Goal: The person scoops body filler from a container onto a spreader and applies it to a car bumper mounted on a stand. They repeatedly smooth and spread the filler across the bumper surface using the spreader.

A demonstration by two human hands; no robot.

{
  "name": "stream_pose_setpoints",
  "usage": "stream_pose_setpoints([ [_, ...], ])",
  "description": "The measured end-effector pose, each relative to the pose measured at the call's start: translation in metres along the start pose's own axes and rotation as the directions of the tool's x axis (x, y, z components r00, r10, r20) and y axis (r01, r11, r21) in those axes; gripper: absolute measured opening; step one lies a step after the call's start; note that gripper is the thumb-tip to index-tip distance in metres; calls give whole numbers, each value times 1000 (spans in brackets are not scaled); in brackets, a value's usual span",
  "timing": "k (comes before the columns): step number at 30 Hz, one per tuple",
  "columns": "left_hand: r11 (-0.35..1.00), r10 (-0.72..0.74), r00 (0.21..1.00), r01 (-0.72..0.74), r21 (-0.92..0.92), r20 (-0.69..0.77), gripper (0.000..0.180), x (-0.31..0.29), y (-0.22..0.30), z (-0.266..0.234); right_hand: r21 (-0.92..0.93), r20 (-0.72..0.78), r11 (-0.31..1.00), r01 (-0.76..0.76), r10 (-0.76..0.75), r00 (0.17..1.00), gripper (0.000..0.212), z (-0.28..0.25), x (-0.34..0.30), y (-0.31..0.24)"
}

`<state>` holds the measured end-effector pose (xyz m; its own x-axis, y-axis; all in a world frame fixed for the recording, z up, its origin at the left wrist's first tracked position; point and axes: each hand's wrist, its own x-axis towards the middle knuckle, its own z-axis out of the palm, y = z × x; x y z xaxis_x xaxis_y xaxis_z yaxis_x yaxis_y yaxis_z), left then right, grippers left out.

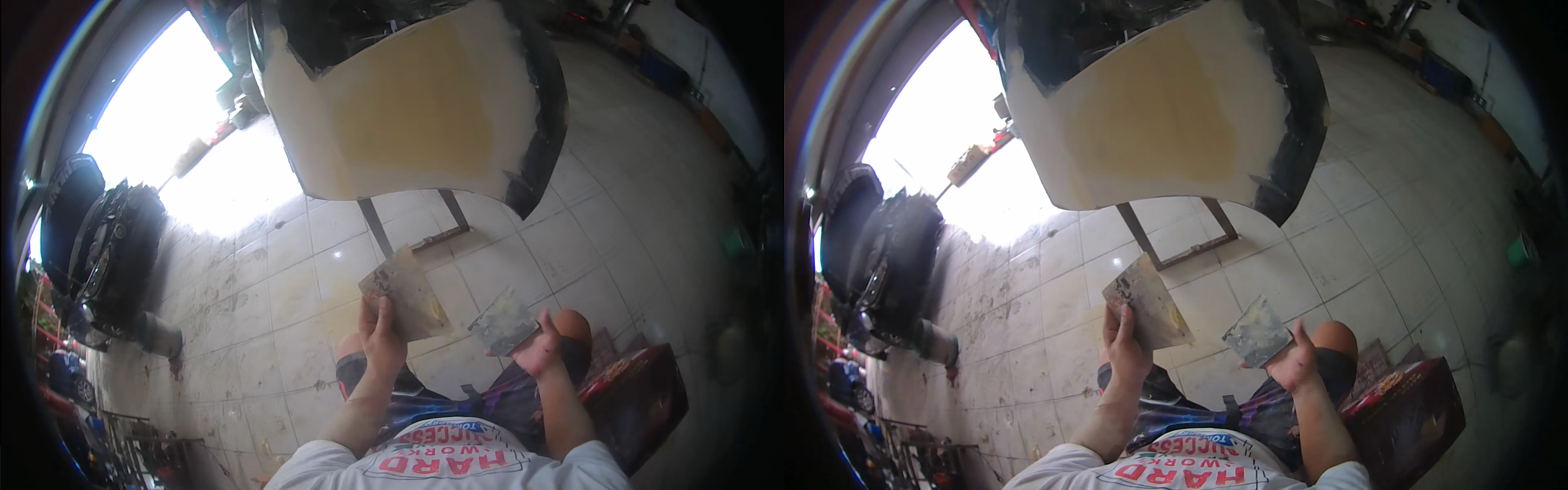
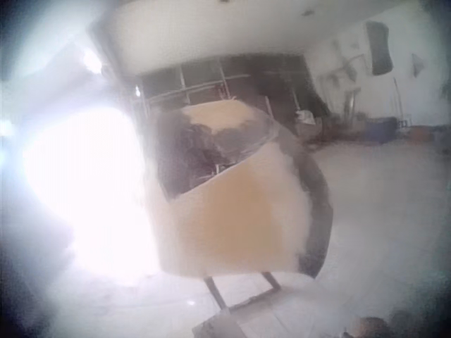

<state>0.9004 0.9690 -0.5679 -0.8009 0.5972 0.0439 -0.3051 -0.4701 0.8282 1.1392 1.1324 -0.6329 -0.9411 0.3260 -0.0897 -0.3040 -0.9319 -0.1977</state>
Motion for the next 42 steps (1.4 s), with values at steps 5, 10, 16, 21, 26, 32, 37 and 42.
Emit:
stream_pose_setpoints([
  [5,999,-46,994,44,-24,-98,44,-1,5,-8,-420,-214,889,181,-292,932,37,-14,15,3],
  [10,999,-24,983,32,43,-182,49,-18,-9,7,116,154,944,-308,289,945,38,-10,34,26],
  [16,989,36,986,-13,145,-163,45,-26,-27,31,169,337,758,-631,557,759,41,-16,40,44],
  [21,874,111,983,-28,485,-144,37,-45,-47,38,296,359,564,-771,682,637,42,-51,53,30],
  [26,844,1,996,45,534,-85,29,-76,-80,65,303,522,556,-774,582,623,45,-94,91,47],
  [32,912,105,936,45,409,-337,35,-76,-75,43,-298,-637,874,-383,117,762,31,-108,137,39],
  [37,551,297,940,-24,834,-170,33,-48,-32,12,-844,-254,508,-171,-99,962,38,-53,116,-24],
  [42,160,181,977,-143,977,113,37,-51,-27,47,-794,518,-290,534,138,844,48,16,110,-30],
])
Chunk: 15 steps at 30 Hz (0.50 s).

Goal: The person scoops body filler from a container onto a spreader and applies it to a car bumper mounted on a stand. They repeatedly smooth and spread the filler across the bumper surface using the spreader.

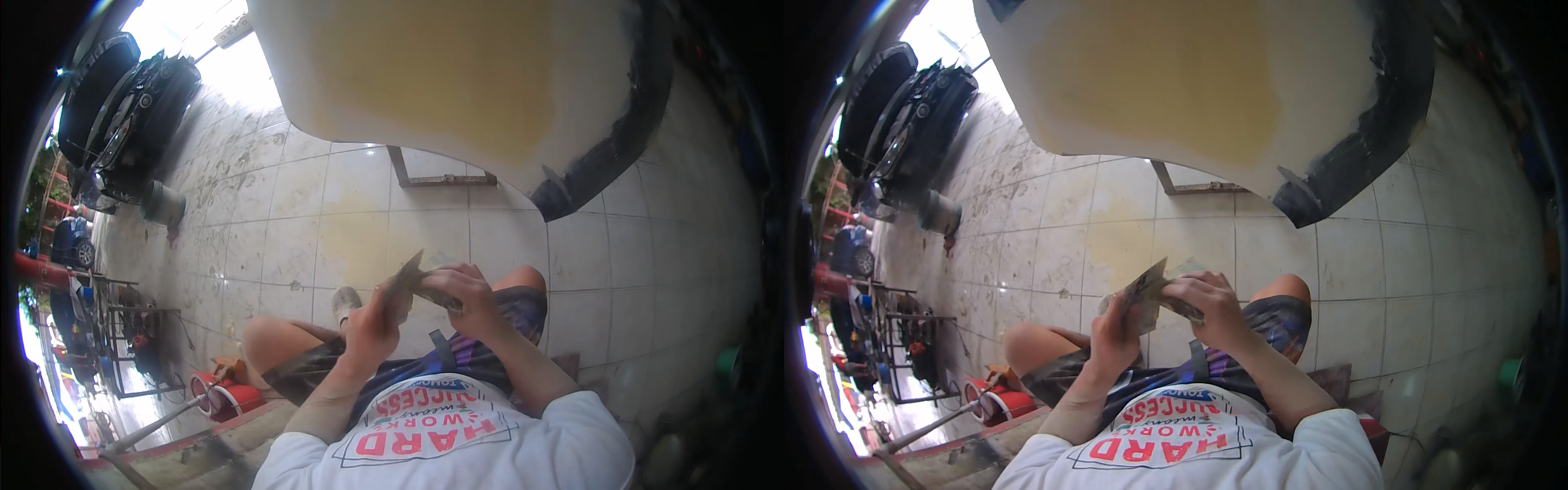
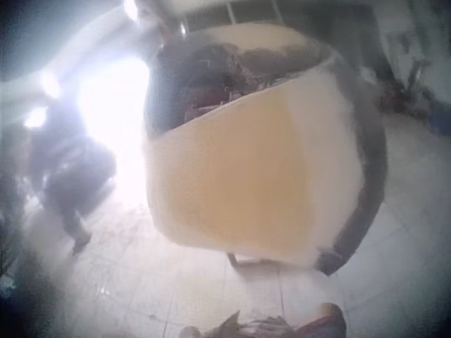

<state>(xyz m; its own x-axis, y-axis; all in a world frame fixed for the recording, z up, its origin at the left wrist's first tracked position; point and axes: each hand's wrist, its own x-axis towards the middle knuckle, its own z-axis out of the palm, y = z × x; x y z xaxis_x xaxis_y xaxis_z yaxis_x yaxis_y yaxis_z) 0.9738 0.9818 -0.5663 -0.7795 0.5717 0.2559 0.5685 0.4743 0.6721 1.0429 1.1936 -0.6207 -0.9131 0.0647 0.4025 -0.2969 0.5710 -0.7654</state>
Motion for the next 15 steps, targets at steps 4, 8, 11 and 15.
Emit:
stream_pose_setpoints([
  [4,999,5,980,-15,-48,-200,36,6,12,-3,124,-29,987,101,-98,995,51,19,5,-25],
  [8,935,-86,914,-64,-349,-397,30,14,8,-13,119,6,986,114,-116,993,54,23,-2,-24],
  [11,860,-173,834,-132,-493,-525,31,24,4,-16,151,-10,973,173,-174,985,59,17,-5,-33],
  [15,478,-503,849,118,-870,-161,38,26,3,-12,253,-145,921,297,-267,953,71,25,-6,-54],
])
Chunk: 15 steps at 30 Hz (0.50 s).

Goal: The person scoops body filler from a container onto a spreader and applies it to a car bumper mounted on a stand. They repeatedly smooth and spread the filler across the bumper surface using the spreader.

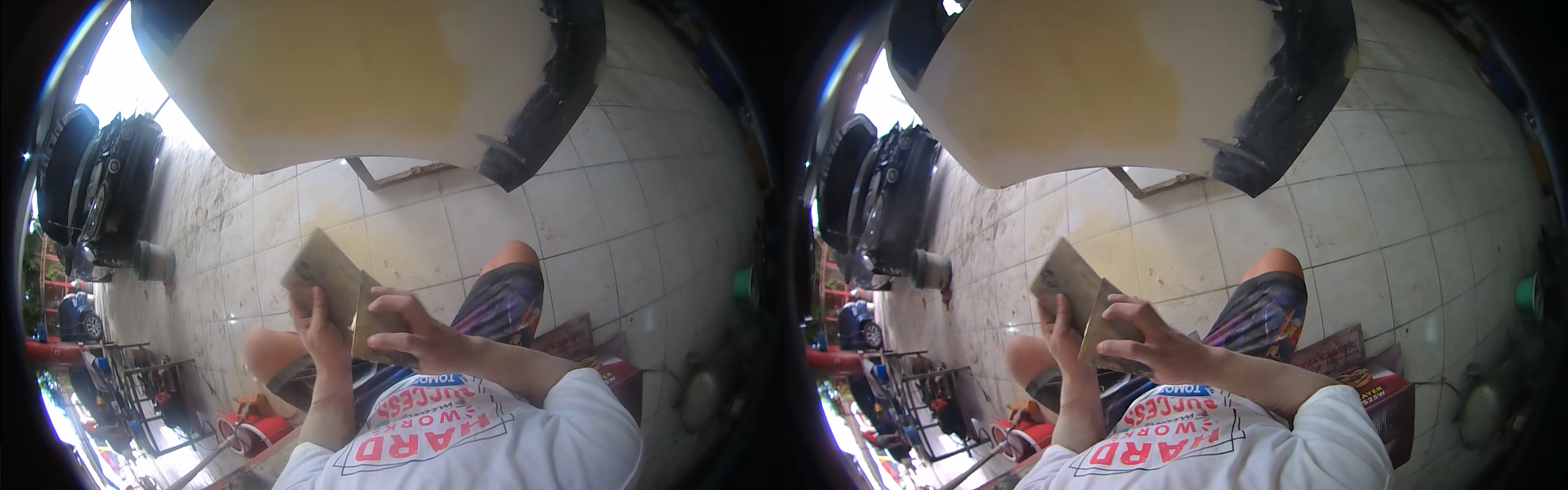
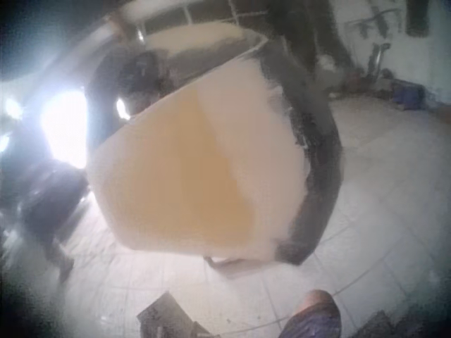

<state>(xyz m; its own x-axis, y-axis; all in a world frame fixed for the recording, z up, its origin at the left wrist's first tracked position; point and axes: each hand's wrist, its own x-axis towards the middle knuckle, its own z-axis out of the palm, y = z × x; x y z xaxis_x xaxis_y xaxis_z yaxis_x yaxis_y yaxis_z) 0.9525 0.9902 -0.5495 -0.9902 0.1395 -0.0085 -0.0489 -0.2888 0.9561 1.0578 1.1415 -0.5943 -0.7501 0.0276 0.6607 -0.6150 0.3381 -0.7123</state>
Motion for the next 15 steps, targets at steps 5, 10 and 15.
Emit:
stream_pose_setpoints([
  [5,978,-187,982,190,-84,37,39,-29,-8,0,-23,23,963,-270,270,962,86,11,-23,36],
  [10,991,-96,993,102,-90,72,38,-33,-10,7,-400,224,860,-316,426,877,56,9,-68,65],
  [15,972,67,969,-116,203,236,31,-7,-11,-2,313,-21,535,-785,830,557,63,-45,-77,46],
])
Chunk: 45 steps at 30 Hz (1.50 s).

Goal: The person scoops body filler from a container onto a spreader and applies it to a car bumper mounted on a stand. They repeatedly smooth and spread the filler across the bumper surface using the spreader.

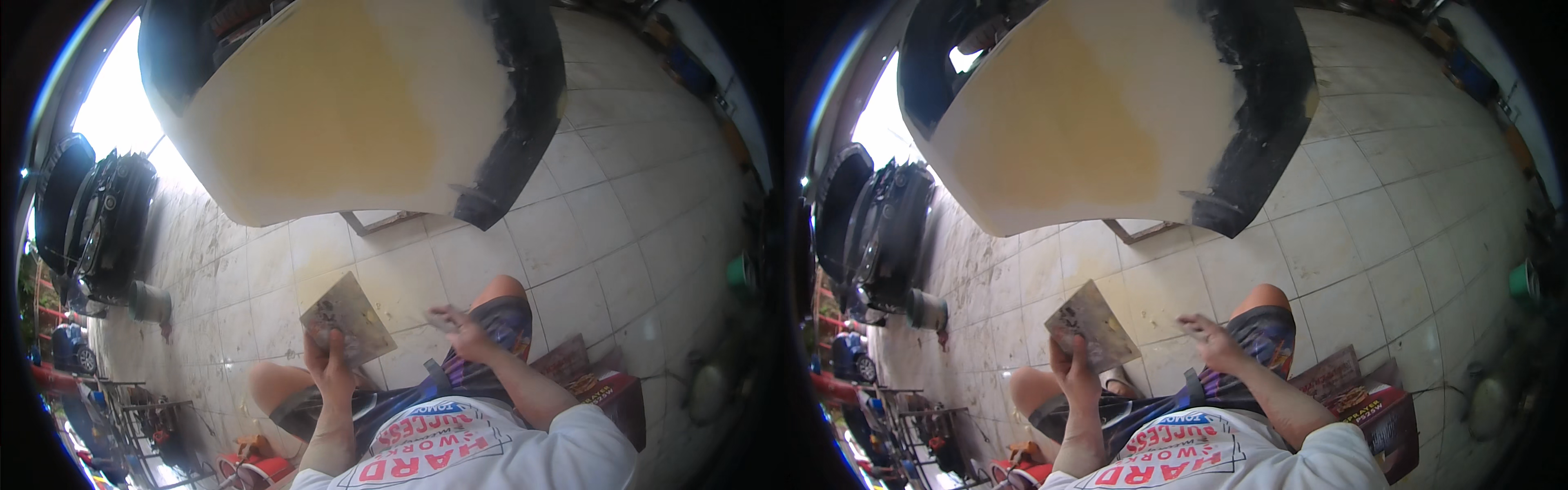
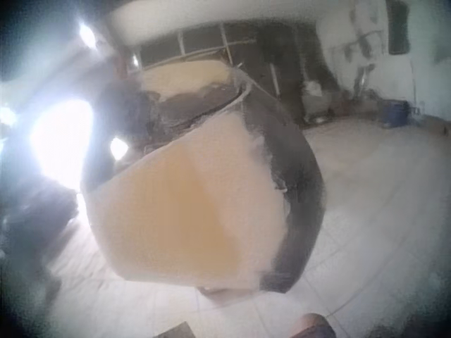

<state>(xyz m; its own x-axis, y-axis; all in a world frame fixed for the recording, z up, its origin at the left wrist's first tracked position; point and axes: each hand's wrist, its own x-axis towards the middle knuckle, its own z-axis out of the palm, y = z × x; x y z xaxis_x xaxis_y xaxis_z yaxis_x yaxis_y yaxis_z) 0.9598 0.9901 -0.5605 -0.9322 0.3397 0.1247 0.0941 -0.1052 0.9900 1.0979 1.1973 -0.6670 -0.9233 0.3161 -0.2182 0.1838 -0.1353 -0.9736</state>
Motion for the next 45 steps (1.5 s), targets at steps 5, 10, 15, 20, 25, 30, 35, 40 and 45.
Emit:
stream_pose_setpoints([
  [5,805,64,934,-256,535,350,26,-1,-11,11,-545,-10,715,438,-528,849,68,-38,-17,-54],
  [10,700,276,855,-492,518,440,29,-12,0,41,-653,194,548,522,-545,816,77,5,-27,-58],
  [15,798,483,846,-531,285,225,26,-7,13,43,-616,314,548,566,-488,815,77,20,-34,-50],
  [20,986,149,989,-150,-75,-11,31,-1,9,50,-302,98,597,744,-756,647,72,28,-50,-57],
  [25,885,-264,947,313,-345,182,29,-29,17,63,-706,25,539,459,-629,777,60,19,-30,-34],
  [30,999,-7,980,13,-33,198,24,-23,20,61,-755,-55,568,326,-551,833,57,-15,-44,-37],
  [35,797,256,820,-478,369,511,28,-13,29,74,-806,-27,448,387,-681,732,64,-23,-68,-76],
  [40,793,435,808,-553,255,397,25,3,52,75,-826,146,397,401,-537,831,60,-14,-63,-63],
  [45,987,130,932,-90,-131,338,15,39,22,41,-130,-475,973,189,-229,850,48,-49,-55,-100],
])
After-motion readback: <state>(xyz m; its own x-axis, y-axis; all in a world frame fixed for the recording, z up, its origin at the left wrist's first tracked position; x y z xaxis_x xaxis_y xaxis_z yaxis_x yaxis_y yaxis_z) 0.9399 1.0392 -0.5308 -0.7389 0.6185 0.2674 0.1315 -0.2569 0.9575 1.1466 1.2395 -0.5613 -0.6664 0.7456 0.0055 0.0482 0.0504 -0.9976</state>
